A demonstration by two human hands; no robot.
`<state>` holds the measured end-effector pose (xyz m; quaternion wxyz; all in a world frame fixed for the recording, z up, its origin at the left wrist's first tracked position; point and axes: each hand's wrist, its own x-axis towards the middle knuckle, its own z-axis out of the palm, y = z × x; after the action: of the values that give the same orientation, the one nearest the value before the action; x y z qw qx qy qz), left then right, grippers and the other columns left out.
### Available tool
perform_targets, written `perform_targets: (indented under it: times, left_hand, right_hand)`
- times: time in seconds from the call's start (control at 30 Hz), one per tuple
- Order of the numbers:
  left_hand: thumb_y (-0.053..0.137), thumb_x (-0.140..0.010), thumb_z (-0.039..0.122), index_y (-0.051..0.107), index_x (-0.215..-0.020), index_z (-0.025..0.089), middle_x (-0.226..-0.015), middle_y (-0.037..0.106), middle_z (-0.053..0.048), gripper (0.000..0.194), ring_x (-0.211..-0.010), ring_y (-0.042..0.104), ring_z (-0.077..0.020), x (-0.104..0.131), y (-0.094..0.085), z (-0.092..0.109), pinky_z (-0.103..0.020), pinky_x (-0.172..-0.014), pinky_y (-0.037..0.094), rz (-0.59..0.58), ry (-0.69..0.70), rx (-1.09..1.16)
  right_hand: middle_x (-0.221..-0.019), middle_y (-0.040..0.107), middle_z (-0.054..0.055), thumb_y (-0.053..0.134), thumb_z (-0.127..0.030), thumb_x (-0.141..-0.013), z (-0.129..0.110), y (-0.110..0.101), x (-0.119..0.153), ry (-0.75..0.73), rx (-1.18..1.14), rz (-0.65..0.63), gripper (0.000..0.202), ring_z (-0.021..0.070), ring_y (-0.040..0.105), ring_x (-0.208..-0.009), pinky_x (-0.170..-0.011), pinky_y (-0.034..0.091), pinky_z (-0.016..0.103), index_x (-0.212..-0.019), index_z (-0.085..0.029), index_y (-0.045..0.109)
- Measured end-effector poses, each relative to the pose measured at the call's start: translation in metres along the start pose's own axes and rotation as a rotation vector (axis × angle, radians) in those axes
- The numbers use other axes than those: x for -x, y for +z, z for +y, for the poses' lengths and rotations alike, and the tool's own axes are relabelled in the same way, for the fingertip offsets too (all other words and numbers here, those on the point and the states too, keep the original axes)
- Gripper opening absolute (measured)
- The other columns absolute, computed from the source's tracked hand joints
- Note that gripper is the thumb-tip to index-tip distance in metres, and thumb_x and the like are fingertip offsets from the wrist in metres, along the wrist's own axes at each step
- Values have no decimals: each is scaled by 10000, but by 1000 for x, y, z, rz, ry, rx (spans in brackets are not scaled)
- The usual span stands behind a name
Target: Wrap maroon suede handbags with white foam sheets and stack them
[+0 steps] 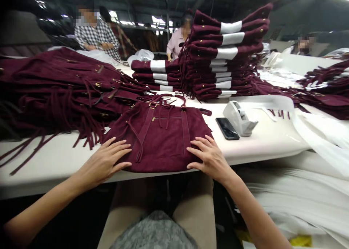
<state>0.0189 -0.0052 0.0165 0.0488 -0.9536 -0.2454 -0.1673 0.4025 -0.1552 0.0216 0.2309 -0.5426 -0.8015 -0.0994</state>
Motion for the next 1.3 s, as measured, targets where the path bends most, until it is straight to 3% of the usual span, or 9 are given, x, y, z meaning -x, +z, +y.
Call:
perform_targets:
  times: [0.17, 0.4, 0.53, 0.67, 0.77, 0.93, 1.03, 1.17, 1.3]
  left_hand:
    - [548, -840, 651, 641, -1220, 218, -1247, 643, -115, 583, -1186, 570, -324, -4, 6, -30, -545, -1123, 316, -63, 62, -33]
    - [556, -883, 538, 628, -1235, 218, -1175, 625, -113, 482, -1083, 616, -242, 26, 17, -65, -302, -929, 510, -42, 46, 177]
    - [462, -926, 336, 700, -1012, 212, -989, 664, -68, 282, -913, 653, -181, 24, -11, -58, -240, -809, 516, 13, -47, 304]
    - [551, -871, 355, 660, -851, 205, -826, 634, -10, 186, -766, 603, -157, 5, -48, -41, -238, -702, 475, 125, -226, 426]
    - [597, -812, 401, 624, -791, 192, -763, 593, 7, 212, -724, 559, -153, -13, -41, -40, -249, -687, 440, 176, -368, 442]
    - [596, -785, 433, 628, -786, 200, -787, 580, 11, 235, -759, 544, -158, -20, -10, -44, -258, -713, 405, 156, -486, 464]
    - [606, -774, 426, 628, -778, 193, -780, 574, 16, 234, -754, 531, -149, -23, -18, -41, -249, -710, 396, 164, -520, 496]
    - [606, -722, 459, 620, -746, 187, -727, 567, 19, 274, -728, 528, -147, -40, -34, -34, -235, -656, 399, 214, -585, 501]
    - [596, -665, 496, 618, -738, 192, -710, 595, 16, 314, -717, 544, -154, -57, -38, -30, -215, -571, 400, 263, -682, 506]
  right_hand:
    - [-1140, 634, 104, 833, -502, -674, 20, 3, -1, 31, 79, -57, 645, 280, 570, -1073, -1008, 414, 455, -1196, -181, 632]
    - [-743, 575, 20, 809, -401, -745, 24, 13, 0, 28, 24, -75, 339, 185, 520, -713, -668, 412, 303, -792, -177, 558]
    - [-643, 530, -23, 721, -408, -840, 21, -18, -11, 135, -207, -48, 323, 130, 483, -597, -568, 355, 251, -717, -191, 516]
    - [-588, 545, -27, 666, -465, -854, 28, -52, -26, 312, -453, -127, 354, 108, 478, -533, -516, 351, 235, -676, -183, 550]
    - [-561, 544, -32, 692, -527, -786, 35, -43, -32, 447, -639, -275, 391, 111, 492, -497, -480, 365, 231, -671, -180, 554]
    - [-902, 656, 48, 682, -535, -819, 12, -22, -26, 301, -466, -214, 361, 193, 613, -821, -749, 491, 322, -922, -190, 665]
    - [-1113, 638, 94, 654, -536, -858, -15, -27, -26, 168, -186, -164, 445, 257, 572, -1050, -956, 429, 420, -1156, -206, 648]
    - [-1139, 624, 111, 581, -594, -879, -32, -27, -33, 115, -92, -227, 575, 269, 568, -1054, -964, 421, 434, -1276, -177, 587]
    - [-1146, 606, 132, 646, -710, -747, -30, -17, -32, 113, -85, -216, 790, 294, 564, -1063, -978, 408, 445, -1296, -152, 545]
